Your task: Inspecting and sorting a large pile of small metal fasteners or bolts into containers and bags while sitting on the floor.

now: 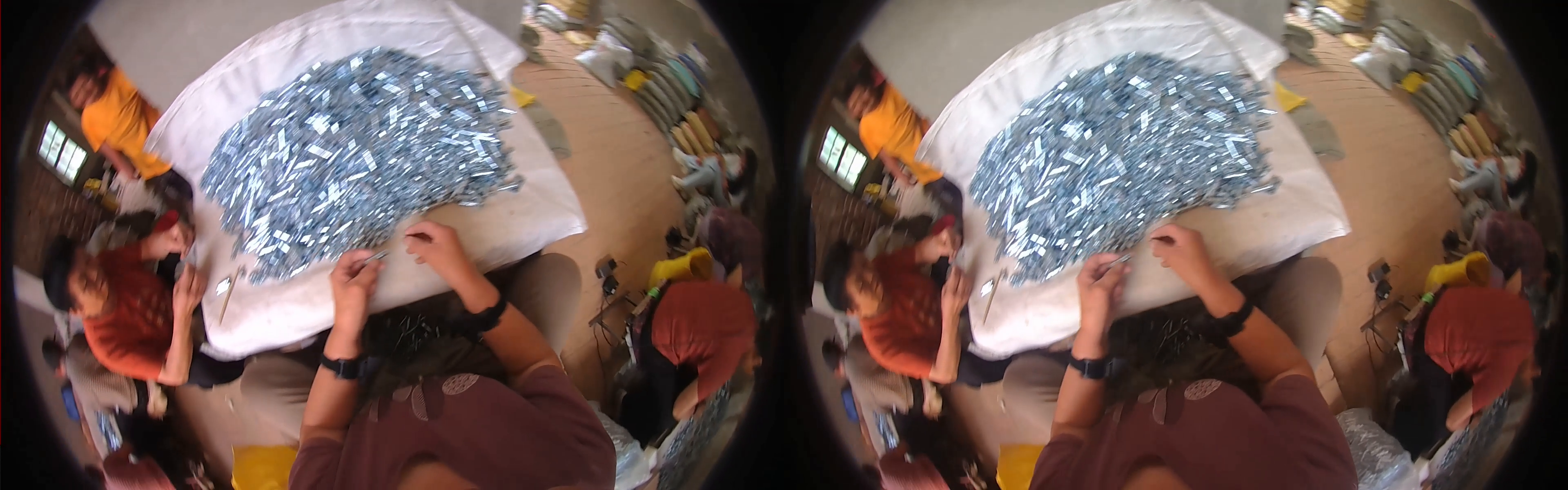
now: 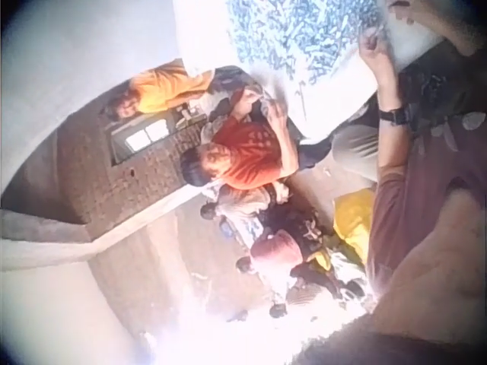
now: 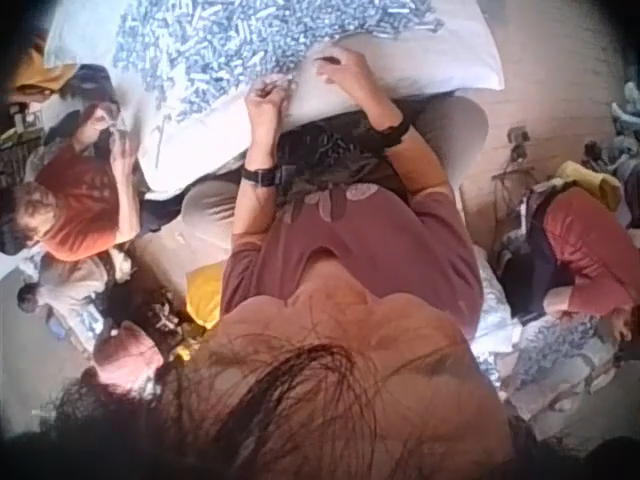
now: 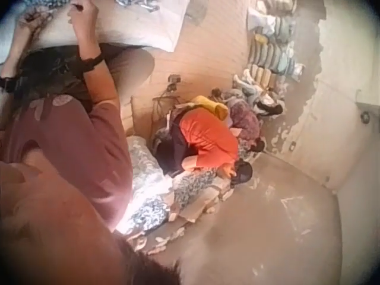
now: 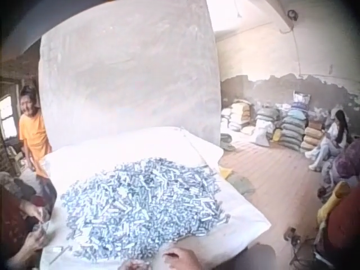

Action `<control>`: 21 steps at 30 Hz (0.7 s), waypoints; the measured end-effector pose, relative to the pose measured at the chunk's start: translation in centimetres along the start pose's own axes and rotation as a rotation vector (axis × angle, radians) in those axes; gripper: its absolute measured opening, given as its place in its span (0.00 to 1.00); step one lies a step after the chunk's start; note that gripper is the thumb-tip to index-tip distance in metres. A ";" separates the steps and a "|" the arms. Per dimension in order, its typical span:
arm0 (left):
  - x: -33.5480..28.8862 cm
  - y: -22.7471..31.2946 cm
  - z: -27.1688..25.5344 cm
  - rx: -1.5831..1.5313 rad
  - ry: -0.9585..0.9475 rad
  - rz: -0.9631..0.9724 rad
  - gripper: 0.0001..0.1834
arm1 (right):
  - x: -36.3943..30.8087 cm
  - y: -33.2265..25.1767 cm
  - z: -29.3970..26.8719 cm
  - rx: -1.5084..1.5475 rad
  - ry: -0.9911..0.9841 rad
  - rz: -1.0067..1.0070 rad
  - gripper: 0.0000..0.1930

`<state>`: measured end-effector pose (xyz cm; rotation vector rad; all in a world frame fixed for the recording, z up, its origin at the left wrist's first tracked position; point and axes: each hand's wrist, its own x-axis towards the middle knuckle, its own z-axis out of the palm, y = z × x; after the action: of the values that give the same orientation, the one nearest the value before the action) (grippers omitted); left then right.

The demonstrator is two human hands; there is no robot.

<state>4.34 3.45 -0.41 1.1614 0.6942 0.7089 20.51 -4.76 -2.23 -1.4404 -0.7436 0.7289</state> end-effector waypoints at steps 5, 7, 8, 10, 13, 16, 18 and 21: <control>-2.2 0.6 1.7 -0.199 -0.071 -0.036 0.04 | -3.9 -2.1 0.8 0.288 -0.116 0.115 0.08; -2.7 0.3 1.5 -0.218 -0.064 -0.036 0.04 | -4.5 -2.2 0.8 0.336 -0.072 0.087 0.08; -2.8 0.2 1.6 -0.236 -0.067 -0.037 0.04 | -4.7 -2.3 0.9 0.334 -0.075 0.085 0.08; -3.1 0.0 1.7 -0.215 -0.070 -0.041 0.04 | -5.1 -2.4 1.2 0.325 -0.014 0.068 0.09; -3.5 0.0 2.0 -0.192 -0.074 -0.044 0.04 | -5.4 -2.5 1.3 0.297 -0.001 0.038 0.09; -3.8 0.1 2.4 -0.176 -0.075 -0.043 0.03 | -5.4 -2.3 1.3 0.296 0.017 0.020 0.09; -3.9 0.0 2.5 -0.162 -0.077 -0.044 0.03 | -5.5 -2.4 1.3 0.280 0.034 0.032 0.09; -3.8 -0.2 2.5 -0.233 -0.083 -0.047 0.03 | -5.5 -2.5 1.4 0.206 0.065 0.040 0.09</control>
<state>4.08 -1.03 0.44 0.9522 0.5517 0.6794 16.12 -8.44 0.19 -1.2883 -0.5739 0.7632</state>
